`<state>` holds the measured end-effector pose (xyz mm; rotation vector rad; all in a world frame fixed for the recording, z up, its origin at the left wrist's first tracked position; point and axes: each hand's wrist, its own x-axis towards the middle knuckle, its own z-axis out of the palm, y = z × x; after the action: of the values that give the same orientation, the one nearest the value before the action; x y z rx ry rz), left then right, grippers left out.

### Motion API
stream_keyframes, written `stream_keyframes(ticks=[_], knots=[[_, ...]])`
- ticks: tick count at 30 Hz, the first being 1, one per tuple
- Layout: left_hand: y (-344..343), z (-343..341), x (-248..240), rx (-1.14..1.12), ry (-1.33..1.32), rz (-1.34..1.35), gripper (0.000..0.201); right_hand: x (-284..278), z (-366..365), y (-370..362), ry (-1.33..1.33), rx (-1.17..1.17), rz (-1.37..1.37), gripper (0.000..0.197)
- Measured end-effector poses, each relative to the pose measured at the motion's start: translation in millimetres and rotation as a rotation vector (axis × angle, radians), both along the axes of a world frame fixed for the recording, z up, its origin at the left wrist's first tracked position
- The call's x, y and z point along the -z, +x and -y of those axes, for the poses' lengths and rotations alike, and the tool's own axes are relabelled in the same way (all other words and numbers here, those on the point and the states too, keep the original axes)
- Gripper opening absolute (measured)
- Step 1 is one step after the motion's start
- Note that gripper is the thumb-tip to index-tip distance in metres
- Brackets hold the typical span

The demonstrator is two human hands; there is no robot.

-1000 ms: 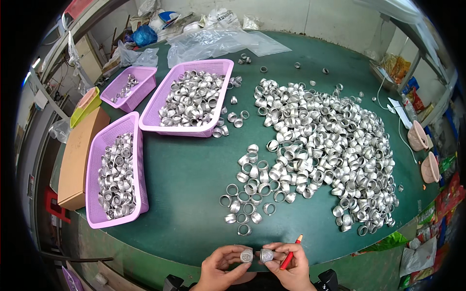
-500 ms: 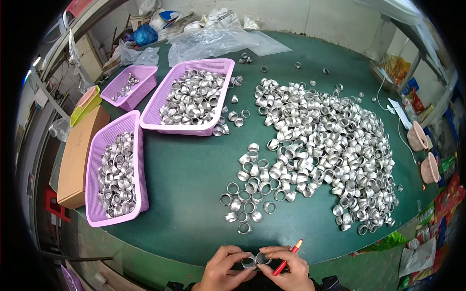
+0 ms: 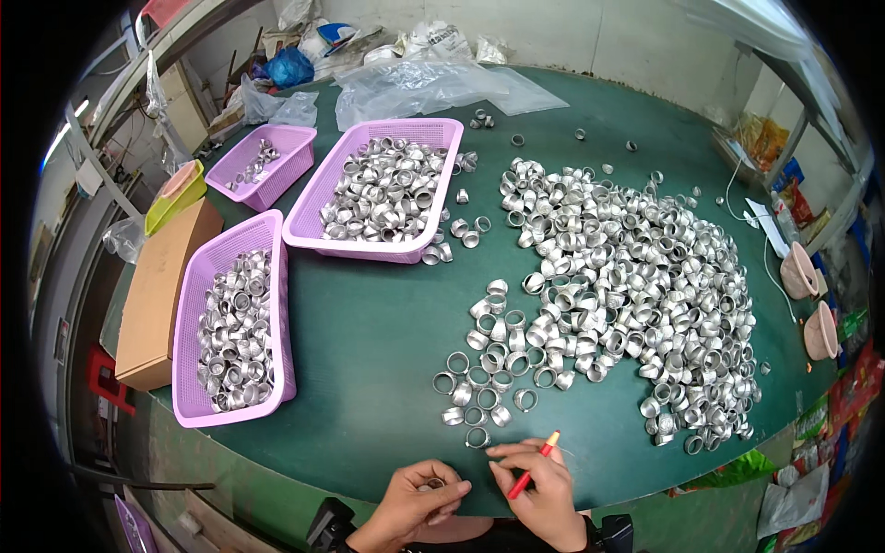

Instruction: Sorting a pile of metal rings and marking selected pieces with a red marker.

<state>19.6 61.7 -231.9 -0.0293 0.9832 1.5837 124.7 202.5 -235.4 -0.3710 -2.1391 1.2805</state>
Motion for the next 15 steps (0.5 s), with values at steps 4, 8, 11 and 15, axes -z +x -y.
stream_keyframes(ticks=[4,8,11,15], knots=[[-32.6,-28.1,-6.9,-0.006,-0.336,-1.196,0.017,6.4,-4.6,-13.1,0.25,-0.082,0.183,0.027],[-45.6,-43.8,-1.1,0.022,-0.324,-1.717,0.014,5.3,-4.4,-3.7,0.262,-0.024,0.278,0.016],[-44.0,-39.5,-1.7,0.157,-0.207,-1.752,0.012,-12.0,-7.3,15.1,0.037,0.024,0.418,0.019],[-34.4,-24.9,-2.8,0.389,-0.007,-1.942,0.01,-25.1,-16.7,33.2,-0.066,0.108,0.381,0.019]])
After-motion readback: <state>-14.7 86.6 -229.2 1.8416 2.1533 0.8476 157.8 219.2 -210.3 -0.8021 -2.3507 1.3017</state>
